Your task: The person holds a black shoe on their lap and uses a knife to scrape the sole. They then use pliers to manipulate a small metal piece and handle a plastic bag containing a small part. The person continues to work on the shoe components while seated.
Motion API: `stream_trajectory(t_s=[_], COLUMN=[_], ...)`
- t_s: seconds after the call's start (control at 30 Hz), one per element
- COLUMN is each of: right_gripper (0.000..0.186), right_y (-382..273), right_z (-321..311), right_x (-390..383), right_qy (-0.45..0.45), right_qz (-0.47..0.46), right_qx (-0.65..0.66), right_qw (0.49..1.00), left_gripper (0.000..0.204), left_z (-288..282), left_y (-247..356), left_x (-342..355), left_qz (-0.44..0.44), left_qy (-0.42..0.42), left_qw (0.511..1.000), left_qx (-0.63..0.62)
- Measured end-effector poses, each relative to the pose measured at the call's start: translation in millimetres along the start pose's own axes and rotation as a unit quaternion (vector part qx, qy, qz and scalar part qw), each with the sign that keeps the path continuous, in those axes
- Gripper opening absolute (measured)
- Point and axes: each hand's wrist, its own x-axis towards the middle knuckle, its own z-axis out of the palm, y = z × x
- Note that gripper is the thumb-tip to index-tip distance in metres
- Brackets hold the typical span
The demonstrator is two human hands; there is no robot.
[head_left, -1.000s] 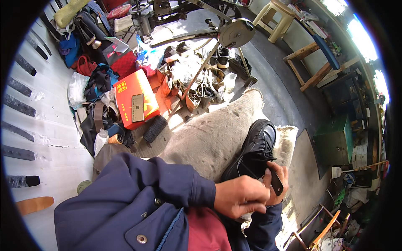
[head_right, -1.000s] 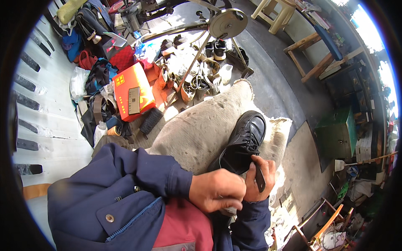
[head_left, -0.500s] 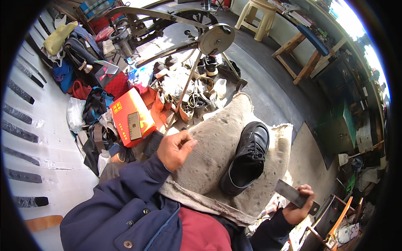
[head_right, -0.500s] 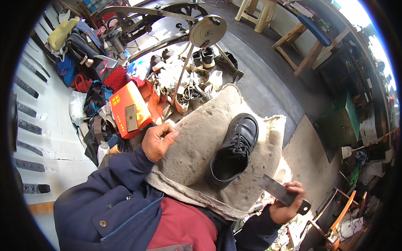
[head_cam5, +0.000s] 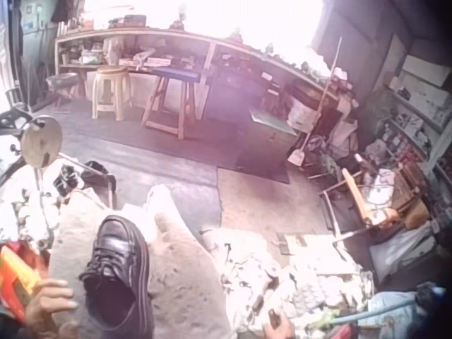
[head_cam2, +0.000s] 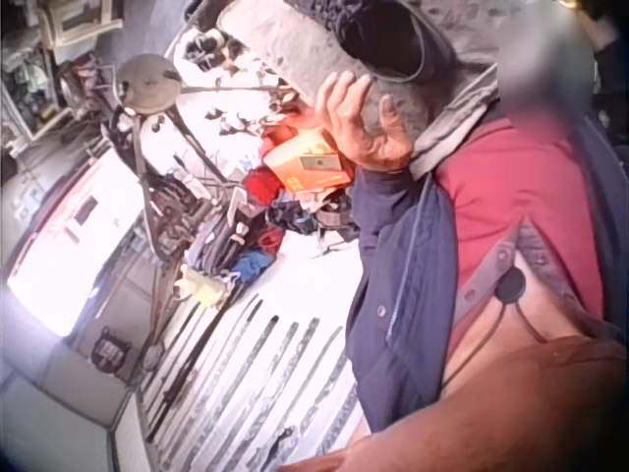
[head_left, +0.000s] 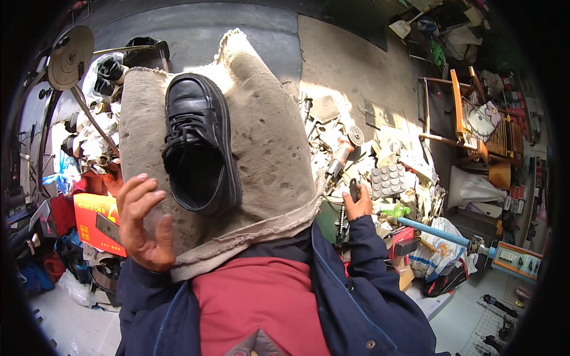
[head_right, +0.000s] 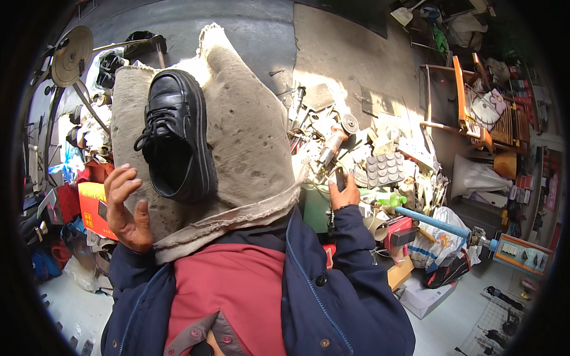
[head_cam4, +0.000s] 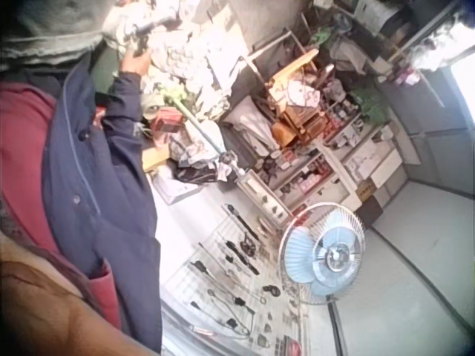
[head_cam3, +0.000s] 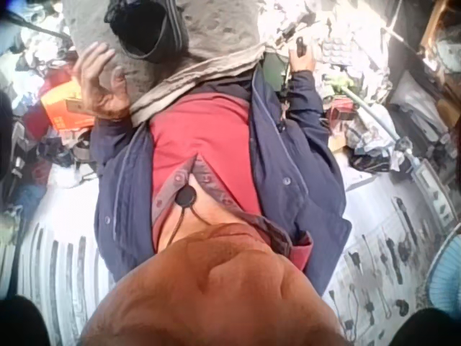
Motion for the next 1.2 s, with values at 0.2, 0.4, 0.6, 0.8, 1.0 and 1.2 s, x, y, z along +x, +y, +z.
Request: stream_trajectory(t_s=[0.2,0.4,0.6,0.8,1.0,1.2], right_gripper=[0.057,0.051,0.049,0.052,0.039,0.042], right_y=[54,74,97,91,25,-75], right_z=[43,58,72,68,65,66], right_x=[-89,-92,-66,-54,-33,-9], right_qy=[-0.072,-0.112,-0.118,-0.097,-0.158,-0.209], right_qz=[0.055,0.026,-0.042,-0.063,0.021,0.087], right_qx=[-0.103,-0.093,-0.083,-0.077,0.262,0.42], right_qw=[0.991,0.989,0.989,0.99,0.952,0.879], left_gripper=[0.038,0.043,0.037,0.031,0.033,0.032], left_z=[29,30,29,29,28,31], left_y=[14,10,7,4,3,2], left_x=[16,21,19,16,14,11], left_qz=[0.024,-0.011,0.021,0.039,0.024,0.02], left_qy=[-0.108,-0.1,-0.097,-0.096,-0.144,-0.139], left_qw=[0.984,0.988,0.99,0.989,0.987,0.987], left_qx=[-0.139,-0.118,-0.096,-0.11,-0.067,-0.073])
